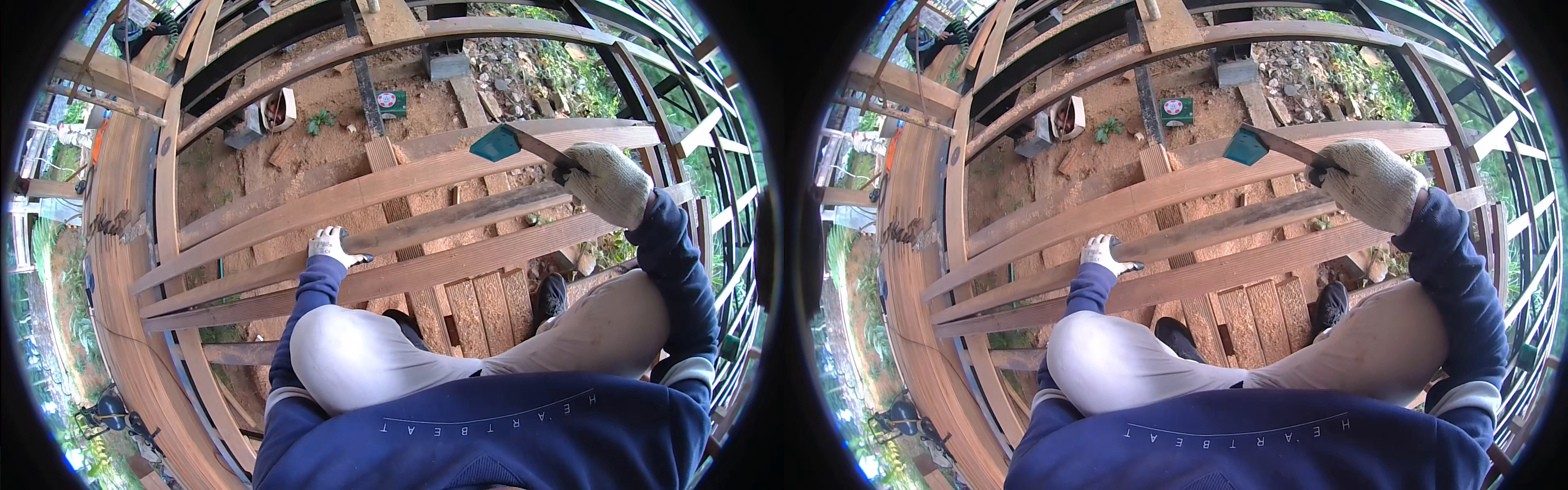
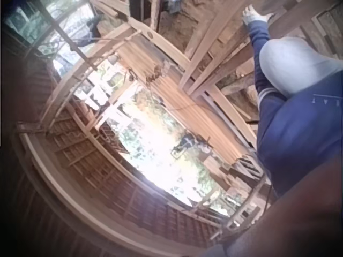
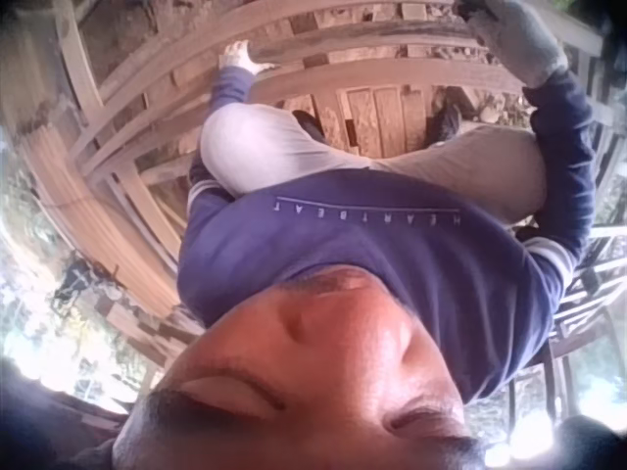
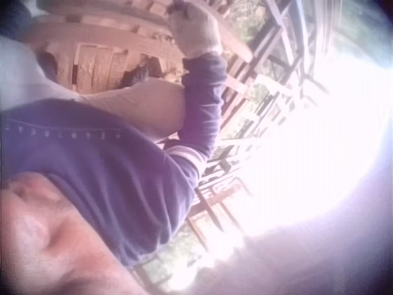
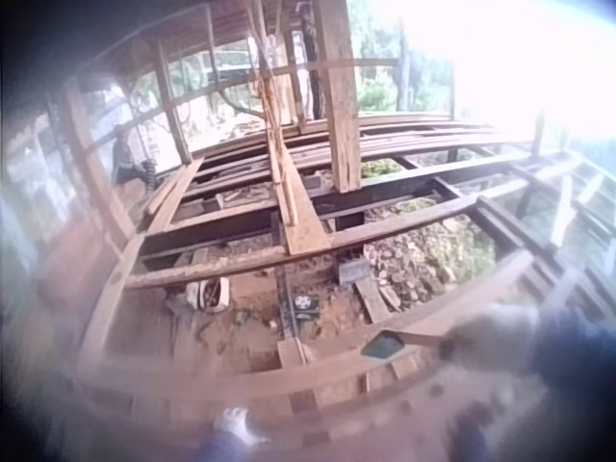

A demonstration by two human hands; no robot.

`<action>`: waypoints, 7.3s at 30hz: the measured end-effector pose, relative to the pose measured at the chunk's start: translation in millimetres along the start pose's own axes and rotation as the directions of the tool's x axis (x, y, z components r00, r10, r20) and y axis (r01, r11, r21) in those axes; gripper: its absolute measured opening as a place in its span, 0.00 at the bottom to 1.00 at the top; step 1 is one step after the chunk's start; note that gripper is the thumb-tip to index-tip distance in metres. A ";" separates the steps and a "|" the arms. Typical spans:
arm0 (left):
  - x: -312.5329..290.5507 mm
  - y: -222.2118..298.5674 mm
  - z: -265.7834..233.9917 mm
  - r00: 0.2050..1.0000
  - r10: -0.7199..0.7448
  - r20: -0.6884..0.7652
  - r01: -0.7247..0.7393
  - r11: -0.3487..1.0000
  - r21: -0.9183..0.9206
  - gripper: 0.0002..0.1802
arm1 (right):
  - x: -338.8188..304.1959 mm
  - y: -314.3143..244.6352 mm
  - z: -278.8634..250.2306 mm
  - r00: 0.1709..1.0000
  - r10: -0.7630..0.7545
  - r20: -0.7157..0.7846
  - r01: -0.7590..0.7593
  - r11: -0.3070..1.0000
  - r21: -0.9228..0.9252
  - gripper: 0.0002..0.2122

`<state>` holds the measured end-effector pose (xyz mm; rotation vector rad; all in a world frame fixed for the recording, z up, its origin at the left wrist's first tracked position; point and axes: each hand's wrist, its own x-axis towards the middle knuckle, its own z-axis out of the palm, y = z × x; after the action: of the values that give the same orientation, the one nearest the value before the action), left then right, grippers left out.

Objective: The person uses a combination square and a pencil to mark lines on wooden planks while standing on the floor framework of a building under construction.

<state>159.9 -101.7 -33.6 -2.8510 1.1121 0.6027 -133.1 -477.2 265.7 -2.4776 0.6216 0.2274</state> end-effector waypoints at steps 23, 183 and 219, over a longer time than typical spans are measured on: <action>121.1 164.4 -169.3 0.706 0.707 0.031 0.253 -0.210 -0.944 0.17 | 56.6 1.9 88.6 0.928 0.017 0.373 -0.307 0.605 0.735 0.10; 114.3 202.5 -3.2 0.913 0.243 0.329 -0.194 0.965 -0.175 0.32 | 63.7 99.0 217.2 0.969 -0.048 0.243 -0.197 0.449 0.872 0.12; 116.7 199.9 -1.0 0.914 0.254 0.317 -0.170 0.948 -0.271 0.34 | 109.5 86.7 216.6 0.997 0.071 -0.012 -0.026 0.518 0.855 0.10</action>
<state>107.4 -326.5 -51.4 -2.6589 1.3717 1.2804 -84.0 -459.6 13.4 -1.4789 0.6167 -0.1186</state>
